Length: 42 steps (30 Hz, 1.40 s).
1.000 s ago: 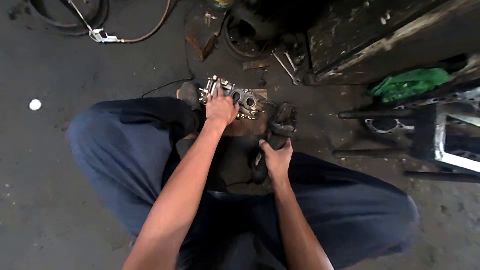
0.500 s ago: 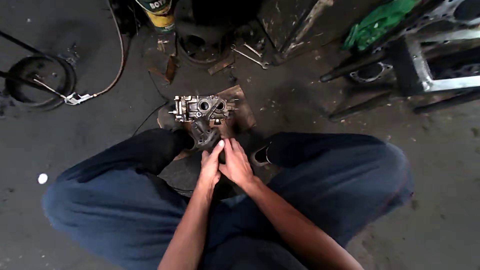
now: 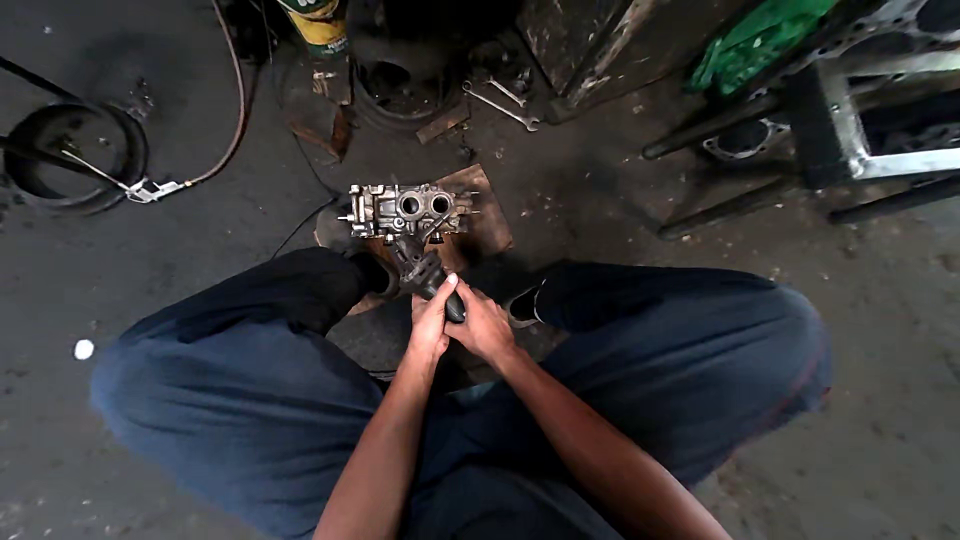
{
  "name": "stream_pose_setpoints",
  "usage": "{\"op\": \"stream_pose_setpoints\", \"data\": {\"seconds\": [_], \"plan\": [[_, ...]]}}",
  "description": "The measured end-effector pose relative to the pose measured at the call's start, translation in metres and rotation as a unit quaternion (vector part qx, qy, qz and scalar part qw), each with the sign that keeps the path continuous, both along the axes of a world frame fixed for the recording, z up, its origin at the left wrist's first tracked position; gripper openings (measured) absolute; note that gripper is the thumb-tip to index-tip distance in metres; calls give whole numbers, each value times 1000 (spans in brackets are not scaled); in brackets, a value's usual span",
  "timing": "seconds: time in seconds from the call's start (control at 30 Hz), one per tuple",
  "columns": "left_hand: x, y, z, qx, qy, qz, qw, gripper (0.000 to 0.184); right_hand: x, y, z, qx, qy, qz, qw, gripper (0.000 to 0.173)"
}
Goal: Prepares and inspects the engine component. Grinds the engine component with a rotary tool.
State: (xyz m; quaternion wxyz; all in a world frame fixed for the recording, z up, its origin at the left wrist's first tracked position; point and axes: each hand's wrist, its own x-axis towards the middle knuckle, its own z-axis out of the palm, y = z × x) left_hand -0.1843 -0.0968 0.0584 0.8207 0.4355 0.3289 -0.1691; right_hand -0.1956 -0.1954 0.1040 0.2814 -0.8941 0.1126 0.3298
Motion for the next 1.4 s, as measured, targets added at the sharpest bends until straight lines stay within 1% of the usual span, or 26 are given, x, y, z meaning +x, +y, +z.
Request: {"op": "stream_pose_setpoints", "data": {"seconds": [0.13, 0.23, 0.4, 0.47, 0.53, 0.63, 0.83, 1.03, 1.13, 1.23, 1.3, 1.4], "plan": [[2, -2, -2, 19, 11, 3, 1000, 54, 3, -2, 0, -6, 3, 11, 1000, 81], [3, -1, -4, 23, 21, -5, 1000, 53, 3, -1, -2, -11, 5, 8, 1000, 80], [1, -3, -6, 12, 25, 16, 999, 44, 5, -3, -1, -14, 14, 28, 999, 78], [1, -3, -8, 15, 35, 8, 999, 46, 4, 0, -1, -22, 17, 25, 999, 79], [1, -3, -9, 18, 35, 9, 999, 46, 5, -1, -2, -15, 16, 28, 999, 80], [5, -2, -10, 21, 21, 10, 1000, 46, 9, -4, -5, 8, 7, 26, 1000, 76], [-4, -3, -7, 11, 28, 11, 999, 44, 3, -3, -1, 2, 23, 29, 999, 82], [16, 1, -9, 35, 22, -1, 999, 46, 20, 0, -6, 16, 7, 15, 1000, 74], [10, 1, -9, 28, 24, -3, 999, 47, 15, -1, -5, 13, 15, 17, 1000, 77], [2, -4, -7, 12, 38, 8, 999, 40, 8, -4, -2, 1, 25, 26, 999, 80], [6, -4, -8, 16, 35, 10, 999, 39, 13, -3, -4, 5, 22, 26, 999, 80], [18, 1, -9, 33, 26, 5, 999, 44, 23, 0, -8, 15, 12, 22, 1000, 77]]}}
